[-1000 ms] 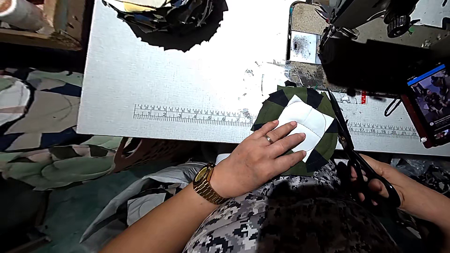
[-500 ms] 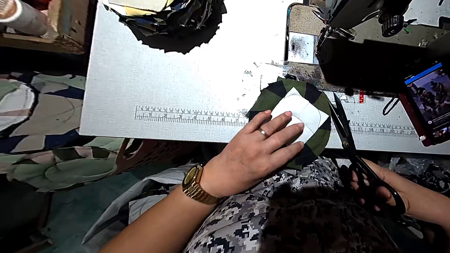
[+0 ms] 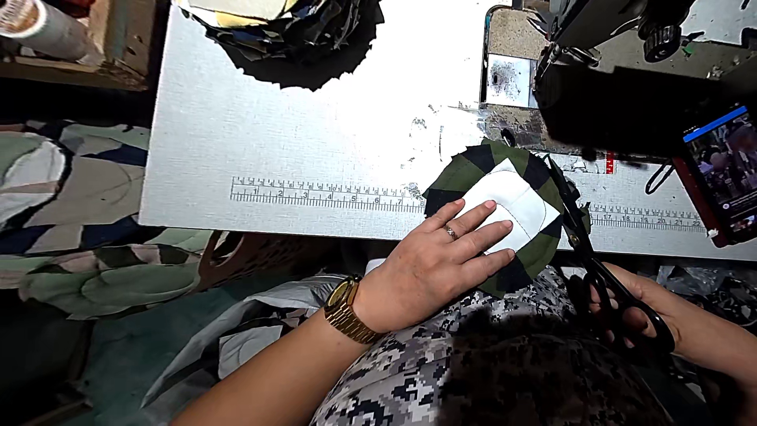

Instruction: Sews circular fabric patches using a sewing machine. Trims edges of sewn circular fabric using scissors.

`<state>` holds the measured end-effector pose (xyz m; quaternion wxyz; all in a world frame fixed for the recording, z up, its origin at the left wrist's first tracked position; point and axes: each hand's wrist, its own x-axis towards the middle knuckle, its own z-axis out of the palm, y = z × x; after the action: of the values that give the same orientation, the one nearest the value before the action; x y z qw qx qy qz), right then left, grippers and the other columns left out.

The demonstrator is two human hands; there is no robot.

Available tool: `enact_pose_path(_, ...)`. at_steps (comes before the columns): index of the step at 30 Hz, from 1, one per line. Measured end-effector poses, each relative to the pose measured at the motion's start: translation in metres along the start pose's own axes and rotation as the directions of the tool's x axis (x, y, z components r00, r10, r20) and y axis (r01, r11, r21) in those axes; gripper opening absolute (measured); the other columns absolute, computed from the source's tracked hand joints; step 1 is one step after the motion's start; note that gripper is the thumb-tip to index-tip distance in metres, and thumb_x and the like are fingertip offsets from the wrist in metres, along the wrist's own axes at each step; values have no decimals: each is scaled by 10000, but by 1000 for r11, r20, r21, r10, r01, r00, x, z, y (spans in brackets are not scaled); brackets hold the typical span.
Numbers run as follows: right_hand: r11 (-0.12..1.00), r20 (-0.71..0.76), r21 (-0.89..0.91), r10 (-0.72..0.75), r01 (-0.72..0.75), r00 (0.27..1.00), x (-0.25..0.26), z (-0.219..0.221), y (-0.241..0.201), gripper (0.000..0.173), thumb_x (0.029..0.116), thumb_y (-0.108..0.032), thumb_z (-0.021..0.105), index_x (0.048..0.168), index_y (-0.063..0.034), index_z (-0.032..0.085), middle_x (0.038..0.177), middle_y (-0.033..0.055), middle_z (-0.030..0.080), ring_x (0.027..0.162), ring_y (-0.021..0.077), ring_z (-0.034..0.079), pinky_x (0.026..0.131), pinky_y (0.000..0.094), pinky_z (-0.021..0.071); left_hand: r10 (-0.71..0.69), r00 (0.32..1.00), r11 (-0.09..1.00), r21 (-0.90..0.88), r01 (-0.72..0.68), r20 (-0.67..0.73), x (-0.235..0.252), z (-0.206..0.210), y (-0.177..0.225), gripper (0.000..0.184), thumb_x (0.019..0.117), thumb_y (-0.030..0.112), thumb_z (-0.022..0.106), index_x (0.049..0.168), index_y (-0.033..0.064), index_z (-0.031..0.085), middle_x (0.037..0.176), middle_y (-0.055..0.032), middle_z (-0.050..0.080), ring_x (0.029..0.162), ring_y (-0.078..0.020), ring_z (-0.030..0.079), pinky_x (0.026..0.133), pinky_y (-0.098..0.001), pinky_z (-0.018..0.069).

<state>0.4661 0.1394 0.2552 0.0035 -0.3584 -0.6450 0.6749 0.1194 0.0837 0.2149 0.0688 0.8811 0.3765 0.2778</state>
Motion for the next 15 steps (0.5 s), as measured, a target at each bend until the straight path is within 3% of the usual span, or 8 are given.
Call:
enact_pose_path(8,995,-128,86,-40,51,991,-7,11,2,497,903,-690,594,967,-197,588,739,-72,586,581,28,610,503,191,547,16,1000,1000,18,-16,-5,1,0,-3,297,1012,68,550,1233,158,726,1409,-102,645,1412,-344,510,1153,-606,392)
enact_pose_path(15,998,-219,48,-28,39,975,-9,20,-3,358,949,-562,630,928,-207,590,690,-98,573,523,-6,582,472,167,532,11,1000,999,52,-12,18,2,-11,-11,298,972,54,558,1200,128,735,1421,-137,630,1416,-379,496,1162,-630,361)
